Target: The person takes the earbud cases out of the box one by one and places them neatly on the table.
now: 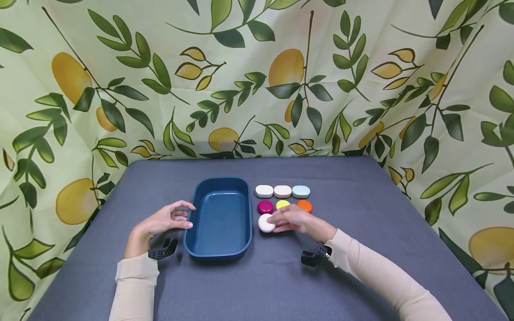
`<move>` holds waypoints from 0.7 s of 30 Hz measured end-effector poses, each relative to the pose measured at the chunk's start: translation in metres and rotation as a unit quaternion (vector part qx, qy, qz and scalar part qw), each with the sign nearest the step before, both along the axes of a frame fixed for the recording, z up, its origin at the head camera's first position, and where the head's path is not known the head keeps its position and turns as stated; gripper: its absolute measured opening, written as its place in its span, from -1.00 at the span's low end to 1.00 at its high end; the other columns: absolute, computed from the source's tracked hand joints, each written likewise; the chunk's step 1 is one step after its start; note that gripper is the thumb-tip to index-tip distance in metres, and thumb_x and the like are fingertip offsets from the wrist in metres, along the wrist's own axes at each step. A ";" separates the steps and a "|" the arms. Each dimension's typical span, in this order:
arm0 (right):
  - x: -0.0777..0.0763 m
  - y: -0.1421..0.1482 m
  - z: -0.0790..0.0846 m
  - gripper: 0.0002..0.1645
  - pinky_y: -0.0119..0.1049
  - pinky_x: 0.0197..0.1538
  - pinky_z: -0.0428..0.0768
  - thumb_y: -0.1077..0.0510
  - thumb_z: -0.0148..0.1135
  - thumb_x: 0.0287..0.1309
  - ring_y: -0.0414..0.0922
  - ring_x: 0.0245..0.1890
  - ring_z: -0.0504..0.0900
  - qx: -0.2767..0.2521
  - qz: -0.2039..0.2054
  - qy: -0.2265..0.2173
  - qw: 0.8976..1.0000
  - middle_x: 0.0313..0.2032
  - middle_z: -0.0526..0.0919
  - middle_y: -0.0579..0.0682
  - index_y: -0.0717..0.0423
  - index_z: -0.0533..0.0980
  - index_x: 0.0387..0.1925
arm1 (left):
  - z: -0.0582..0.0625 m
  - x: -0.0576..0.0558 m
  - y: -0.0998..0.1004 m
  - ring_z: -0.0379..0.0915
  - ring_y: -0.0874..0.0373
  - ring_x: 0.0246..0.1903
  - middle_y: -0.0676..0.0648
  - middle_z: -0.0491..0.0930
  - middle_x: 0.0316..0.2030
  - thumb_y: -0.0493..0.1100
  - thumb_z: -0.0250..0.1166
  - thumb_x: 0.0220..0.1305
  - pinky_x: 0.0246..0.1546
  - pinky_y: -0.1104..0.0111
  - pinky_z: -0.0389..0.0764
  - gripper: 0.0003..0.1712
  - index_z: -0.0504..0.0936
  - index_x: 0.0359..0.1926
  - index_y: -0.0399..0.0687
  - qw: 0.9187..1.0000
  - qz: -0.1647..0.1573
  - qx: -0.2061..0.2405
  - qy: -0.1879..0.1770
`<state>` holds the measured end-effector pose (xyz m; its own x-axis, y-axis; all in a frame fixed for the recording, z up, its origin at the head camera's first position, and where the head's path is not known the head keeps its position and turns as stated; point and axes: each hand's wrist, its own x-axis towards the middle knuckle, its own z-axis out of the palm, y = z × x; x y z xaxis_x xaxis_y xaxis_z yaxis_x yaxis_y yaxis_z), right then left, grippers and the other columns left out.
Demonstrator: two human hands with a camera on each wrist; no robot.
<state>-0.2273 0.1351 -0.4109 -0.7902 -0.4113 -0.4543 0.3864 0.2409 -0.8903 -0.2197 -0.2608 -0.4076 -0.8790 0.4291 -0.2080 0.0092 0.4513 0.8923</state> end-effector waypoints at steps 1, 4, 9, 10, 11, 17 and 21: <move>0.001 0.000 -0.002 -0.96 -0.33 -0.15 0.72 0.26 0.26 0.16 -0.27 -0.42 0.69 0.004 -0.004 0.001 1.000 -0.45 0.62 -0.15 0.12 0.53 -0.38 | 0.000 0.000 0.000 0.55 0.08 -0.01 -0.43 0.47 0.13 -0.11 0.43 0.12 -0.06 0.34 0.63 -0.29 0.33 0.21 -0.29 1.000 0.000 0.002 0.000; 0.003 -0.002 -0.009 -0.95 -0.34 -0.19 0.72 0.26 0.28 0.15 -0.29 -0.45 0.67 0.021 -0.018 0.008 1.000 -0.47 0.63 -0.15 0.13 0.55 -0.41 | -0.001 0.001 0.000 0.54 0.10 -0.02 -0.43 0.46 0.13 -0.11 0.42 0.13 -0.07 0.36 0.62 -0.28 0.32 0.21 -0.30 1.000 0.000 0.004 -0.004; 0.006 -0.007 -0.017 -0.92 -0.35 -0.26 0.72 0.27 0.33 0.11 -0.30 -0.51 0.66 0.052 -0.057 0.007 0.997 -0.53 0.65 -0.13 0.17 0.56 -0.43 | -0.001 0.003 -0.001 0.54 0.04 0.02 -0.45 0.44 0.16 -0.10 0.42 0.12 -0.03 0.29 0.64 -0.28 0.32 0.21 -0.30 1.000 0.003 0.003 -0.005; 0.007 -0.008 -0.018 -0.92 -0.35 -0.27 0.73 0.27 0.34 0.10 -0.30 -0.52 0.66 0.055 -0.063 0.008 0.996 -0.54 0.65 -0.13 0.19 0.56 -0.43 | -0.001 0.003 -0.001 0.55 0.04 0.03 -0.45 0.44 0.16 -0.09 0.43 0.12 -0.03 0.29 0.65 -0.28 0.32 0.21 -0.30 1.000 0.004 0.003 -0.005; 0.007 -0.009 -0.019 -0.91 -0.35 -0.29 0.72 0.27 0.35 0.09 -0.29 -0.54 0.65 0.058 -0.071 0.006 0.996 -0.55 0.65 -0.13 0.19 0.56 -0.43 | -0.001 0.004 0.000 0.55 0.04 0.02 -0.46 0.44 0.16 -0.10 0.43 0.12 -0.03 0.29 0.65 -0.28 0.32 0.21 -0.30 1.000 0.004 0.004 -0.005; 0.009 -0.013 -0.019 -0.79 -0.39 -0.44 0.69 0.23 0.40 0.05 -0.28 -0.65 0.62 0.101 -0.076 0.031 0.991 -0.61 0.65 -0.09 0.32 0.62 -0.30 | -0.003 0.003 0.000 0.55 0.12 -0.03 -0.45 0.47 0.13 -0.11 0.42 0.13 -0.08 0.37 0.62 -0.29 0.32 0.21 -0.31 1.000 -0.001 0.012 -0.008; 0.011 -0.014 -0.019 -0.75 -0.40 -0.51 0.66 0.20 0.44 0.01 -0.27 -0.69 0.58 0.140 -0.089 0.052 0.985 -0.64 0.63 -0.06 0.32 0.65 -0.31 | -0.005 0.002 0.001 0.54 0.08 0.01 -0.44 0.47 0.14 -0.09 0.42 0.14 -0.06 0.33 0.61 -0.28 0.33 0.22 -0.29 1.000 -0.002 0.007 -0.004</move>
